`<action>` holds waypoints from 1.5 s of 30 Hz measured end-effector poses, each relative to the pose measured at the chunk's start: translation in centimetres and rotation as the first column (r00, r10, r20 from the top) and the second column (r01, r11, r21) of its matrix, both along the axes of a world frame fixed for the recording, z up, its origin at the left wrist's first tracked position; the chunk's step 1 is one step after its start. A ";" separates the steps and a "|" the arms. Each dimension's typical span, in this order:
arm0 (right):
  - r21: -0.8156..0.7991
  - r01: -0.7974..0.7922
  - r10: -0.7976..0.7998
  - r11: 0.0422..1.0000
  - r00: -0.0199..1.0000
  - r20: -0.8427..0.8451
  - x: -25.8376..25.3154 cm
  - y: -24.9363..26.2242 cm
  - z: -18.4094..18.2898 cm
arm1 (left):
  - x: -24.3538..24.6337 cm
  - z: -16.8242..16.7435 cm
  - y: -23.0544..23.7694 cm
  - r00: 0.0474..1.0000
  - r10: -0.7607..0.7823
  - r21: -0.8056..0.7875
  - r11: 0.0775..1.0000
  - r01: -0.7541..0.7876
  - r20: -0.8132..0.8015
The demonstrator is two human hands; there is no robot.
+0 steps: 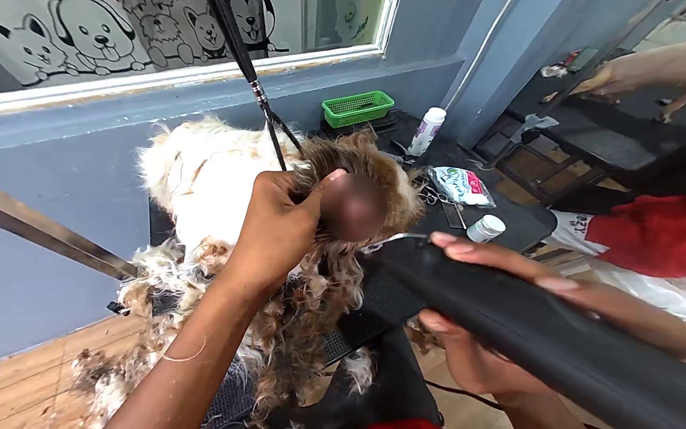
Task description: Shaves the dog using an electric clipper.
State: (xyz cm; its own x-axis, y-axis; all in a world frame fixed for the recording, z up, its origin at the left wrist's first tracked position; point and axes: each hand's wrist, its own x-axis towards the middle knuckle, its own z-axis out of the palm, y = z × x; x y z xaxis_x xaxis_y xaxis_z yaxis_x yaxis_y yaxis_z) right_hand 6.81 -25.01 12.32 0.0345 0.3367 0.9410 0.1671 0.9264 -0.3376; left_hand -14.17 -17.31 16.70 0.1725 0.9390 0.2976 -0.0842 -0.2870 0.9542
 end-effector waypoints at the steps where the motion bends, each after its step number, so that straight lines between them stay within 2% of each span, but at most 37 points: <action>1: 0.026 -0.005 0.005 1.000 1.000 0.001 0.0 0.3 0.4 | 0.0 0.0 0.1 1.000 -0.009 0.002 1.000 0.009 0.003; 4: 0.014 -0.007 0.004 1.000 0.983 0.184 0.4 1.7 -1.4 | 0.1 0.1 0.3 1.000 -0.025 0.009 1.000 0.025 0.016; 6: 0.031 -0.056 0.047 0.998 0.970 0.239 0.4 3.2 -3.8 | 0.1 0.1 0.2 0.999 -0.034 0.005 0.999 0.034 0.018; 8: -0.032 -0.118 0.123 0.992 0.956 0.267 0.7 3.4 -5.1 | 0.0 0.0 0.2 0.999 -0.038 -0.002 0.999 0.038 0.024; 11: -0.108 -0.182 0.199 0.977 0.964 0.174 0.9 1.9 -4.7 | -0.1 0.0 0.3 0.999 -0.028 -0.016 0.999 0.028 0.041; 15: -0.007 -0.008 0.009 1.000 0.998 0.070 -0.2 1.1 -1.3 | -0.3 0.2 0.2 0.999 -0.018 -0.056 0.998 0.020 0.038; 17: 0.006 0.047 -0.048 0.999 0.997 0.068 -0.8 1.9 -1.7 | -0.4 0.3 0.2 0.999 -0.012 -0.076 0.997 0.016 0.045; 18: 0.006 0.024 -0.025 1.000 0.997 0.071 -0.9 2.5 -2.5 | -0.4 0.3 0.1 0.999 -0.009 -0.087 0.996 0.014 0.052; 21: -0.173 -0.093 0.104 0.981 0.993 0.057 -1.1 2.7 -5.1 | -0.6 0.4 -0.4 0.998 0.004 -0.114 0.994 0.003 0.060; 23: -0.279 -0.120 0.140 0.953 0.989 0.052 -0.9 1.5 -5.1 | -0.8 0.5 -1.0 0.998 0.009 -0.139 0.990 0.001 0.066; 25: -0.259 -0.086 0.098 0.962 0.995 0.032 -0.7 0.3 -4.0 | -1.0 0.4 -1.4 0.996 0.012 -0.160 0.987 0.002 0.085; 29: -0.127 0.117 -0.125 0.985 0.991 -0.058 -1.4 -0.7 -0.4 | -1.1 0.1 -1.9 0.995 0.013 -0.174 0.985 0.005 0.103; 31: -0.097 0.176 -0.185 0.980 0.978 -0.095 -2.3 -0.4 1.0 | -1.2 0.0 -2.1 0.992 0.006 -0.185 0.983 0.018 0.130; 33: -0.073 0.196 -0.204 0.978 0.972 -0.115 -3.4 0.1 1.3 | -1.2 -0.2 -2.7 0.993 0.011 -0.203 0.979 0.014 0.120; 36: -0.045 0.221 -0.225 0.974 0.969 -0.099 -4.9 0.7 -0.3 | -1.3 -0.5 -3.4 0.991 0.043 -0.221 0.975 -0.014 0.129; 39: -0.102 0.140 -0.149 0.985 0.985 -0.083 -6.2 0.5 -2.1 | -1.5 -0.8 -4.0 0.990 0.078 -0.225 0.973 -0.050 0.116; 43: -0.218 -0.131 0.119 0.967 0.990 -0.071 -6.0 -0.7 -2.5 | -1.7 -1.1 -4.3 0.989 0.092 -0.282 0.958 -0.055 0.119; 45: -0.222 -0.087 0.072 0.971 0.994 -0.078 -5.4 -1.3 -1.9 | -1.9 -1.2 -4.4 0.986 0.088 -0.299 0.953 -0.041 0.144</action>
